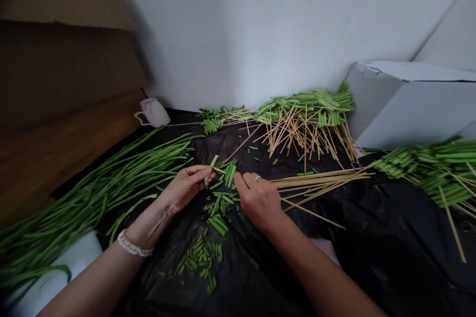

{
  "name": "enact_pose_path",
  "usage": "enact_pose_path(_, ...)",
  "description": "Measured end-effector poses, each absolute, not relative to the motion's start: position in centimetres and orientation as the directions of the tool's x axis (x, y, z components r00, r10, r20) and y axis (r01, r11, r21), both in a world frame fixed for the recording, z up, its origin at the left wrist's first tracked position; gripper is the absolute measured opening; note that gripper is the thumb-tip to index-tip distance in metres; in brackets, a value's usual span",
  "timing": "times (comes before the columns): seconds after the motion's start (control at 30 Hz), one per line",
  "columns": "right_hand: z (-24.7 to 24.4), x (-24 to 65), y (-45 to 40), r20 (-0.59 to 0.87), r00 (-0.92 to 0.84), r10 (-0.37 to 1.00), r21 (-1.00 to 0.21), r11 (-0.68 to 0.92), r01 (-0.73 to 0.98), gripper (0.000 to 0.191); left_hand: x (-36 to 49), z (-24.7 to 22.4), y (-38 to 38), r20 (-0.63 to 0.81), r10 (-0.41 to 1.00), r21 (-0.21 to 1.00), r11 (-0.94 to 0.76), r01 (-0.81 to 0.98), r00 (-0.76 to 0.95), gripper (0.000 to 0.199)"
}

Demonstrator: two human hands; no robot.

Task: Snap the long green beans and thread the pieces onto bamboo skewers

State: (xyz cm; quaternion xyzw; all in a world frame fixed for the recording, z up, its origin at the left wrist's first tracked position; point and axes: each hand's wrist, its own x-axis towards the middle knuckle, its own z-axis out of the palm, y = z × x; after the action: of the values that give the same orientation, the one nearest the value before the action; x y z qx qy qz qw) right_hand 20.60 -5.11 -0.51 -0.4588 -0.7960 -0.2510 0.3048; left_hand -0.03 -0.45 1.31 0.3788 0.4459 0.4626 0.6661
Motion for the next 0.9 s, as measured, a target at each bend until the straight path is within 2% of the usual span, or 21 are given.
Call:
enact_pose_path(0.43, -0.59, 20.36, -5.3, 0.707, -0.396, 0.586, 0.091, 0.48, 0.873, 0.027, -0.01, 1.27, -0.62, -0.227, 0.949, 0.935, 0.275, -0.223, 0.22, 0.024)
enact_pose_path(0.7, -1.02, 20.28, -5.36, 0.662, -0.369, 0.653, -0.007, 0.497, 0.868, 0.027, 0.15, 1.39, -0.87, -0.227, 0.946, 0.943, 0.273, -0.19, 0.232, 0.025)
enact_pose_path(0.9, -0.8, 19.74, -5.47, 0.647, -0.409, 0.643, 0.021, 0.521, 0.853, 0.024, 0.7, 0.66, -1.3, -0.195, 0.936, 0.964, 0.238, -0.12, 0.292, 0.022)
